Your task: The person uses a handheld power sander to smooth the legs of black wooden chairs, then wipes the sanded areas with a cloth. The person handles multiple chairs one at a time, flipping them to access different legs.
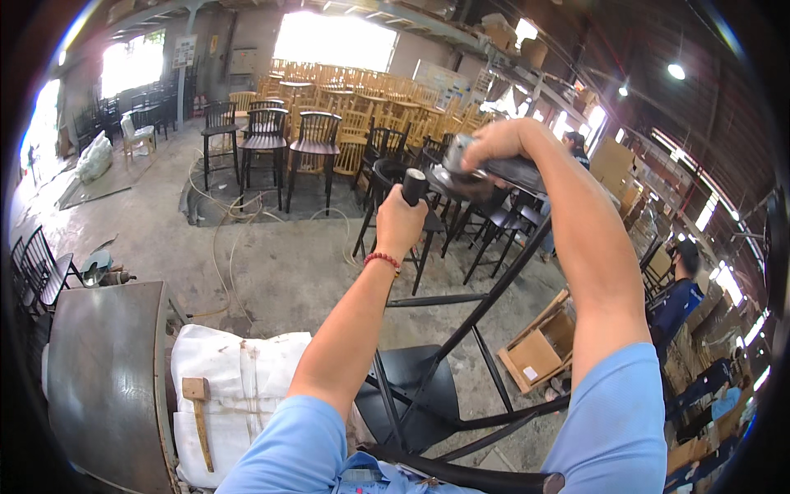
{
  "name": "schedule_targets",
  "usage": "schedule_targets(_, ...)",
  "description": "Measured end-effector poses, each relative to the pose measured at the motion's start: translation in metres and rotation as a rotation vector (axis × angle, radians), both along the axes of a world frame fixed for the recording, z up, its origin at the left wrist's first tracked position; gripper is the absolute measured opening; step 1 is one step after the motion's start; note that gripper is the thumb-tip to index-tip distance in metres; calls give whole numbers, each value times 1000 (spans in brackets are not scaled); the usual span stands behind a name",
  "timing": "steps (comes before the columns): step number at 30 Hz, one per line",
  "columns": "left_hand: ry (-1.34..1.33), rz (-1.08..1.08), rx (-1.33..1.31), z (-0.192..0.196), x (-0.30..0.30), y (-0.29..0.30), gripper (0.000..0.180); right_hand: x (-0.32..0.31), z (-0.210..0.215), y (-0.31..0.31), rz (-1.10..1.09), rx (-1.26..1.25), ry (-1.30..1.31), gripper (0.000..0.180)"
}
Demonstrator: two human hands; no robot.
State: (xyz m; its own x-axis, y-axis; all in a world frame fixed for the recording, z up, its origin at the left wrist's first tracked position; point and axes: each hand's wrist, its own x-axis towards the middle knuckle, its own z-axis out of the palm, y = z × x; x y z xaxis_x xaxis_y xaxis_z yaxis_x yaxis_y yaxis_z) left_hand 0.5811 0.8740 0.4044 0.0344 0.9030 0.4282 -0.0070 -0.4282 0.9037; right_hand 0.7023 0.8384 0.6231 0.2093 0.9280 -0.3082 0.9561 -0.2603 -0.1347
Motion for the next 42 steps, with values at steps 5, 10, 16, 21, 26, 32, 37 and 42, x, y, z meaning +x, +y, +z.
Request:
schedule_targets(5,3,66,62,-5,-3,12,25,16,3,-13,60,103,369,57)
schedule_targets(10,23,40,28,-6,-2,12,25,-1,-12,-9,145,119,404,50)
schedule_targets(16,40,19,-6,-4,-4,8,26,-25,6,-10,119,170,5,53)
schedule_targets(21,20,39,18,-5,-5,11,28,-41,4,-8,185,165,-19,63)
schedule_targets(26,17,49,40,-9,-5,14,27,-35,9,-12,108,166,-60,57)
schedule_targets(32,20,55,-3,-9,-9,18,29,-36,-6,-13,111,179,62,63)
schedule_targets(37,-52,48,120,-10,10,8,26,31,9,-61,130,284,-299,65)
schedule_targets(42,-63,-5,170,-21,-4,32,25,101,34,-195,-13,543,-37,58)
